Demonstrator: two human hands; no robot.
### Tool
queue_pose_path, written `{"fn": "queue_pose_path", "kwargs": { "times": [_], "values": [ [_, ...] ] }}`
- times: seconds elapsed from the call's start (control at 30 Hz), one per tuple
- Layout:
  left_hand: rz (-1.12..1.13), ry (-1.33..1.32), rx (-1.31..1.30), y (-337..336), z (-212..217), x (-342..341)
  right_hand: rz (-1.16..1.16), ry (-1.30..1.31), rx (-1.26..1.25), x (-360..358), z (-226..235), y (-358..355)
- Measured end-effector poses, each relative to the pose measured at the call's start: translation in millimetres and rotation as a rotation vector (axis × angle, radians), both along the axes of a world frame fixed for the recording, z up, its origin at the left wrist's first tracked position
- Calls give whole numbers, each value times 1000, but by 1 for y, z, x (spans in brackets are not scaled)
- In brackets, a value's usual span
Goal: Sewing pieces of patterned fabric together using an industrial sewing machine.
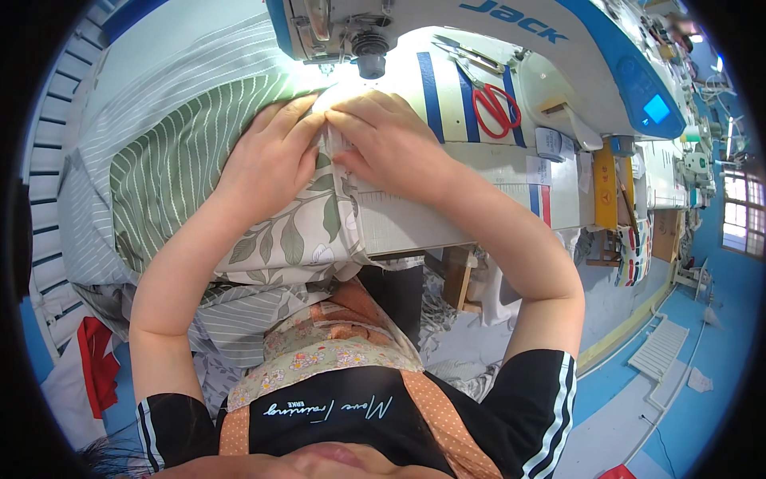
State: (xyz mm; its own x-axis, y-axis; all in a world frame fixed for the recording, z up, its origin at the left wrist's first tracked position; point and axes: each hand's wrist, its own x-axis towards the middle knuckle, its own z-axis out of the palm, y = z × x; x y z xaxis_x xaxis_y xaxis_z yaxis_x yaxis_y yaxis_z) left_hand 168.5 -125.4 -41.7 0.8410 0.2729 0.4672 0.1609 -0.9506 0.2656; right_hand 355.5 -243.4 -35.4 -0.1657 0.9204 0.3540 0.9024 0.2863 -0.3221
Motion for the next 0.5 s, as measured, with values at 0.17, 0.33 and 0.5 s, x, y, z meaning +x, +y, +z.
{"fn": "queue_pose_path", "kwargs": {
  "times": [0.17,0.33,0.5],
  "values": [
    [12,45,-117,-1,-2,-1,-1,-20,11,0,-3,1],
    [37,53,-94,-2,-1,0,12,-31,-6,0,0,0],
    [43,42,-15,-2,2,-1,20,-31,-12,0,2,1]
  ]
}}
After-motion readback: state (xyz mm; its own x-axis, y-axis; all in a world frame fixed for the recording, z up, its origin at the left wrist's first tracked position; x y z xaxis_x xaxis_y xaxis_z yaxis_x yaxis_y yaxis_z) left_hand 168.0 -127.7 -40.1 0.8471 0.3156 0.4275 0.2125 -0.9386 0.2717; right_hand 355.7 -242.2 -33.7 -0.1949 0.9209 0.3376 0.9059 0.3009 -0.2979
